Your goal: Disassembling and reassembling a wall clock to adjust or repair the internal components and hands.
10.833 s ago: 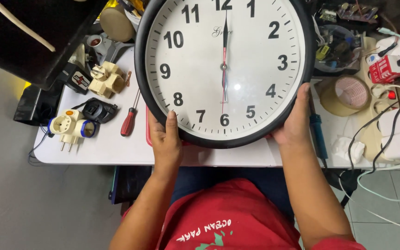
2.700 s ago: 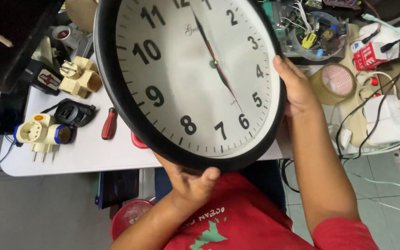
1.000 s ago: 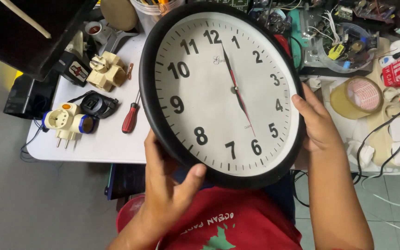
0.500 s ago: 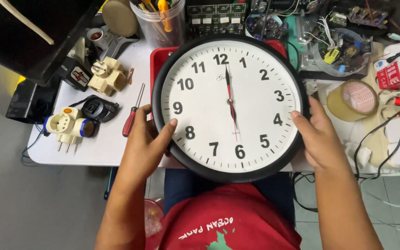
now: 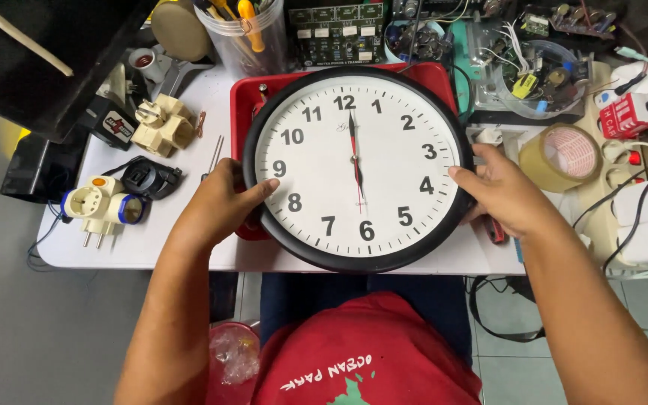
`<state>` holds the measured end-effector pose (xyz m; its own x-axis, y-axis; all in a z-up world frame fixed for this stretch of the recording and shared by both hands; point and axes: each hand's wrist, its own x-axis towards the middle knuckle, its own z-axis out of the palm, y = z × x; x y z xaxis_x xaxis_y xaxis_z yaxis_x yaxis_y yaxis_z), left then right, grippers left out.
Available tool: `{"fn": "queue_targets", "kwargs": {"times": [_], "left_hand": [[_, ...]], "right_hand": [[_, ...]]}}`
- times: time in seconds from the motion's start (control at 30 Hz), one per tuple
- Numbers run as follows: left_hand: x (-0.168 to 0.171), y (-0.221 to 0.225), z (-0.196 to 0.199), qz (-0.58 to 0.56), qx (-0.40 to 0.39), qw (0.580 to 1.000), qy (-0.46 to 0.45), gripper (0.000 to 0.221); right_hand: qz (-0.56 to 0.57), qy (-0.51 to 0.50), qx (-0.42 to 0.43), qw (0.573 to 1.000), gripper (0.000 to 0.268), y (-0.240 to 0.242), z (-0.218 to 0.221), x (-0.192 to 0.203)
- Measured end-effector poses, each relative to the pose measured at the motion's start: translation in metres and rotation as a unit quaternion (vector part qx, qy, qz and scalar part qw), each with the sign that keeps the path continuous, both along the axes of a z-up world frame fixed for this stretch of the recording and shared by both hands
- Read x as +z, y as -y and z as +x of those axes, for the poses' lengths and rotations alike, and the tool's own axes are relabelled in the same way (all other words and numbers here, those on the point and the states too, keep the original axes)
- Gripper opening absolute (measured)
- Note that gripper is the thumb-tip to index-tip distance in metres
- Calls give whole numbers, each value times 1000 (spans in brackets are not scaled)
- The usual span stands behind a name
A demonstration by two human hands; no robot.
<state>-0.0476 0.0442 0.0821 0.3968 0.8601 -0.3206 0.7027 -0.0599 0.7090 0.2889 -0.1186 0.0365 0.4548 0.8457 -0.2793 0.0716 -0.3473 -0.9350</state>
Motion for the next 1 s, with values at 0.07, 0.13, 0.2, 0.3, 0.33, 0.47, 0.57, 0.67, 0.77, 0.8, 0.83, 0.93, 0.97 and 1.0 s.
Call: {"fn": "queue_targets", "kwargs": {"times": [0.07, 0.13, 0.2, 0.3, 0.33, 0.47, 0.57, 0.67, 0.77, 0.8, 0.83, 0.93, 0.97, 1.0], "left_hand": [[2, 2, 0, 19, -1, 1000, -24, 66], [-10, -4, -2, 34, -1, 998, -45, 63], [-18, -7, -1, 48, -2, 997, -65, 61], [-22, -5, -2, 55, -2, 994, -98, 56], [-23, -4, -1, 71, -1, 991, -116, 52], [-42, -9, -1, 112, -5, 981, -157, 49], [-52, -14, 1, 123, -3, 973, -196, 49], [-48, -9, 5, 139, 10, 974, -179, 42], [-35, 0, 7, 159, 11, 974, -162, 40], [-34, 3, 7, 158, 11, 974, -161, 40], [-32, 5, 6, 169, 18, 973, -155, 40], [-38, 10, 4, 188, 34, 971, -144, 39], [-42, 11, 4, 197, 44, 969, -140, 38], [-39, 12, 3, 197, 45, 969, -140, 38]], "right_hand": [[-37, 31, 28, 998, 67, 0, 2, 13], [-43, 50, 42, 997, 68, -1, 7, 14], [-50, 70, 57, 995, 68, 0, 7, 20], [-90, 140, 86, 982, 66, -2, -1, 29], [-118, 195, 90, 970, 64, -2, -1, 26], [-163, 324, 85, 928, 62, -6, 17, -4], [-206, 366, 95, 902, 66, 0, -4, 15], [-189, 351, 84, 913, 63, 2, -18, 32], [-181, 360, 69, 913, 62, 2, -13, 26], [-181, 360, 69, 913, 62, 2, -13, 25], [-180, 367, 68, 910, 60, 2, -14, 25], [-168, 369, 60, 912, 57, 2, -13, 22], [-156, 365, 55, 916, 56, 2, -13, 20], [-156, 365, 56, 916, 56, 2, -13, 22]]}}
